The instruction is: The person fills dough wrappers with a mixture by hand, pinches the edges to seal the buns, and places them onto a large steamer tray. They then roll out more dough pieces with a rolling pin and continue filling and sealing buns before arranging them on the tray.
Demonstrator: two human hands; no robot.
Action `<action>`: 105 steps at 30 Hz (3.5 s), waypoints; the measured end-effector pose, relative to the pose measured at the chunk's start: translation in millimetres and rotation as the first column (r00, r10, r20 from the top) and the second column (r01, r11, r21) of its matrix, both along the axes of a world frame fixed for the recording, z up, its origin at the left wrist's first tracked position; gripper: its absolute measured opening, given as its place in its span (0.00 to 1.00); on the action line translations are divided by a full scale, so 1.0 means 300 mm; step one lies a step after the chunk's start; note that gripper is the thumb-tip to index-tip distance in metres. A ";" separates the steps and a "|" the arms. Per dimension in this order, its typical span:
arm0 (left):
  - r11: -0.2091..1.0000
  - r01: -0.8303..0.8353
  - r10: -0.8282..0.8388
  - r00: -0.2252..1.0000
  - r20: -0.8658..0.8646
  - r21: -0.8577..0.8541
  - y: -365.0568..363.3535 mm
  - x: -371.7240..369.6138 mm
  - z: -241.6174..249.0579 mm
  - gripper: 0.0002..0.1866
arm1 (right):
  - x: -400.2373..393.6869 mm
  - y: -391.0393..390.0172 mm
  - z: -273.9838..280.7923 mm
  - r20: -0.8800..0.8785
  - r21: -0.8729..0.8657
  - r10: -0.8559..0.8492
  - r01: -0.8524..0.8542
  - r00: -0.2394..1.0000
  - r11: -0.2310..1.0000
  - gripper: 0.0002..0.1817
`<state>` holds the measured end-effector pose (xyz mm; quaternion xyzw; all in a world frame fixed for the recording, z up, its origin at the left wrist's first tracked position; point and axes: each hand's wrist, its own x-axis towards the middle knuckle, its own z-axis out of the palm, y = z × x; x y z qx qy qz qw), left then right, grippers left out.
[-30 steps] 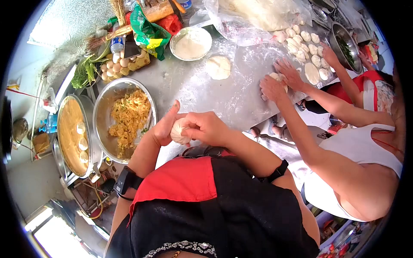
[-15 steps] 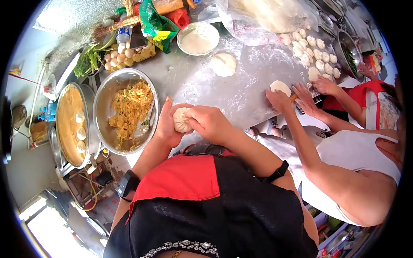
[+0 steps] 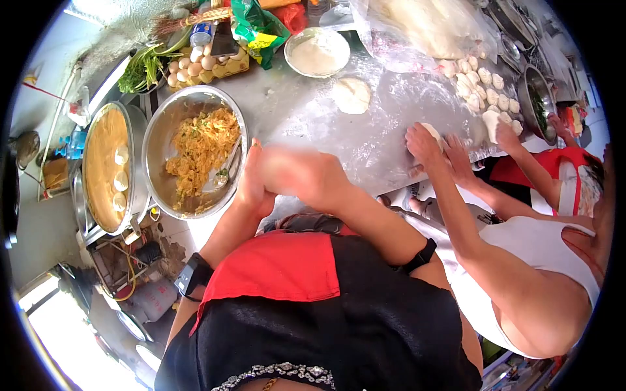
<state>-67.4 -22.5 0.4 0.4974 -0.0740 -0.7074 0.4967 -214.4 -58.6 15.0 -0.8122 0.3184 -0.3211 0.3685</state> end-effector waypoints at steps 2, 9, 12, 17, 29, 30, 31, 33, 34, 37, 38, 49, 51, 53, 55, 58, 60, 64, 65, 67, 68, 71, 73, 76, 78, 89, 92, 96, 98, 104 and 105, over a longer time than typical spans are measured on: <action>0.996 -0.044 0.061 0.967 -0.246 0.074 -0.007 0.018 0.011 0.30 | 0.001 -0.002 0.028 0.093 0.079 -0.137 0.130 0.986 0.988 0.19; 0.969 -0.196 0.124 0.912 -0.392 -0.149 0.022 0.058 -0.028 0.27 | 0.124 0.010 -0.043 0.403 0.915 -0.581 -0.325 0.707 0.239 0.34; 0.942 -0.318 0.313 0.948 -0.064 -0.107 0.031 0.052 -0.014 0.27 | 0.207 0.010 0.003 0.335 0.923 -0.621 -0.380 0.708 0.065 0.25; 0.799 -0.446 0.557 0.801 0.218 -0.403 0.060 0.138 0.003 0.29 | 0.337 0.042 -0.022 0.444 0.814 -0.583 -0.578 0.681 -0.055 0.15; 0.795 0.114 0.480 0.483 0.733 -0.596 0.311 0.671 0.024 0.54 | 0.791 0.248 0.076 0.570 0.787 -0.420 -0.616 0.706 0.033 0.35; 0.813 0.030 0.469 0.558 0.685 -0.581 0.339 0.740 0.024 0.51 | 0.847 0.278 0.078 0.552 0.808 -0.396 -0.589 0.734 0.035 0.36; 0.830 -0.048 0.456 0.632 0.626 -0.556 0.371 0.810 0.024 0.48 | 0.899 0.311 0.081 0.531 0.828 -0.378 -0.559 0.759 0.042 0.38; 0.859 -0.189 0.431 0.768 0.473 -0.476 0.435 0.925 0.017 0.44 | 0.994 0.366 0.084 0.491 0.863 -0.347 -0.500 0.799 0.070 0.40; 0.817 -0.317 0.480 0.837 0.263 -0.483 0.460 0.982 -0.007 0.34 | 1.040 0.390 0.091 0.477 0.875 -0.333 -0.474 0.814 0.094 0.41; 0.671 -0.592 0.656 0.755 -0.014 -0.446 0.544 1.208 -0.091 0.25 | 1.126 0.427 0.084 0.442 0.896 -0.308 -0.399 0.843 0.193 0.41; 0.634 -0.652 0.730 0.682 0.046 -0.416 0.578 1.317 -0.071 0.24 | 1.137 0.434 0.092 0.452 0.891 -0.327 -0.402 0.830 0.210 0.40; 0.879 -0.449 0.225 0.088 0.970 -0.162 0.742 2.029 -0.250 0.17 | 1.115 0.464 0.047 0.279 0.955 -0.483 -0.188 0.830 0.228 0.37; 0.931 -0.327 0.190 0.062 0.980 -0.160 0.755 2.008 -0.251 0.18 | 1.107 0.459 0.051 0.254 0.961 -0.500 -0.158 0.828 0.227 0.37; 0.989 -0.114 0.065 -0.240 0.969 -0.095 0.765 2.006 -0.261 0.21 | 1.103 0.453 0.057 0.244 0.962 -0.514 -0.141 0.822 0.232 0.37; 0.995 -0.085 0.025 -0.224 0.974 -0.045 0.772 1.991 -0.231 0.23 | 1.094 0.452 0.065 0.245 0.961 -0.531 -0.131 0.811 0.242 0.38; 0.996 -0.023 0.077 -0.206 0.976 -0.083 0.792 1.980 -0.205 0.20 | 1.066 0.440 0.072 0.285 0.954 -0.555 -0.172 0.782 0.246 0.38; 0.992 0.060 0.123 -0.185 0.975 -0.114 0.801 1.976 -0.220 0.21 | 1.039 0.426 0.062 0.301 0.951 -0.573 -0.193 0.762 0.242 0.37; 0.991 0.131 0.065 -0.225 0.972 -0.036 0.780 1.953 -0.219 0.21 | 0.966 0.382 0.042 0.299 0.954 -0.608 -0.207 0.735 0.218 0.36; 0.990 0.135 0.075 -0.304 0.950 -0.035 0.794 1.980 -0.248 0.22 | 0.956 0.377 0.033 0.303 0.953 -0.607 -0.217 0.735 0.212 0.36; 0.997 0.071 0.048 -0.432 0.901 -0.019 0.785 2.010 -0.296 0.19 | 0.889 0.345 0.035 0.296 0.953 -0.639 -0.177 0.710 0.245 0.36; 0.999 0.036 -0.013 -0.425 0.905 0.032 0.784 2.025 -0.307 0.17 | 0.844 0.320 0.040 0.295 0.952 -0.653 -0.154 0.697 0.266 0.35; 0.997 -0.001 -0.067 -0.466 0.882 0.075 0.805 2.026 -0.306 0.21 | 0.682 0.237 0.013 0.284 0.948 -0.718 -0.073 0.635 0.309 0.33; 0.992 -0.100 0.030 -0.432 0.902 -0.081 0.817 2.008 -0.313 0.23 | 0.562 0.152 -0.048 0.247 0.944 -0.794 0.046 0.555 0.326 0.30; 0.993 -0.110 -0.036 -0.559 0.829 -0.030 0.802 1.924 -0.221 0.24 | 0.338 -0.003 -0.160 0.116 0.933 -0.907 0.268 0.405 0.239 0.28; 0.988 -0.135 0.000 -0.509 0.861 -0.080 0.741 1.804 -0.173 0.23 | 0.173 -0.116 -0.276 -0.034 0.880 -0.933 0.454 0.358 0.142 0.29; 0.962 -0.255 0.067 -0.139 0.988 -0.101 0.569 1.112 0.091 0.18 | -0.180 -0.558 -0.613 -0.553 0.411 -0.809 0.909 0.197 -0.060 0.32; 0.955 -0.263 0.112 -0.108 0.988 -0.137 0.553 1.066 0.095 0.17 | -0.206 -0.600 -0.637 -0.632 0.426 -0.682 0.900 0.369 0.092 0.32; 0.971 -0.204 0.107 -0.083 0.991 -0.122 0.551 1.088 0.084 0.17 | -0.219 -0.610 -0.693 -0.577 0.274 -0.720 0.922 0.386 0.275 0.30; 0.968 -0.179 0.176 -0.003 0.984 -0.174 0.480 1.025 0.100 0.17 | -0.184 -0.605 -0.703 -0.399 0.355 -0.848 0.911 0.349 0.208 0.29; 0.987 -0.087 0.147 0.161 0.976 -0.135 0.339 0.893 0.156 0.16 | -0.114 -0.578 -0.762 -0.335 0.724 -0.797 0.679 0.503 0.125 0.30; 0.989 -0.068 0.139 0.169 0.976 -0.130 0.316 0.879 0.155 0.16 | -0.115 -0.597 -0.779 -0.308 0.741 -0.726 0.633 0.614 0.222 0.31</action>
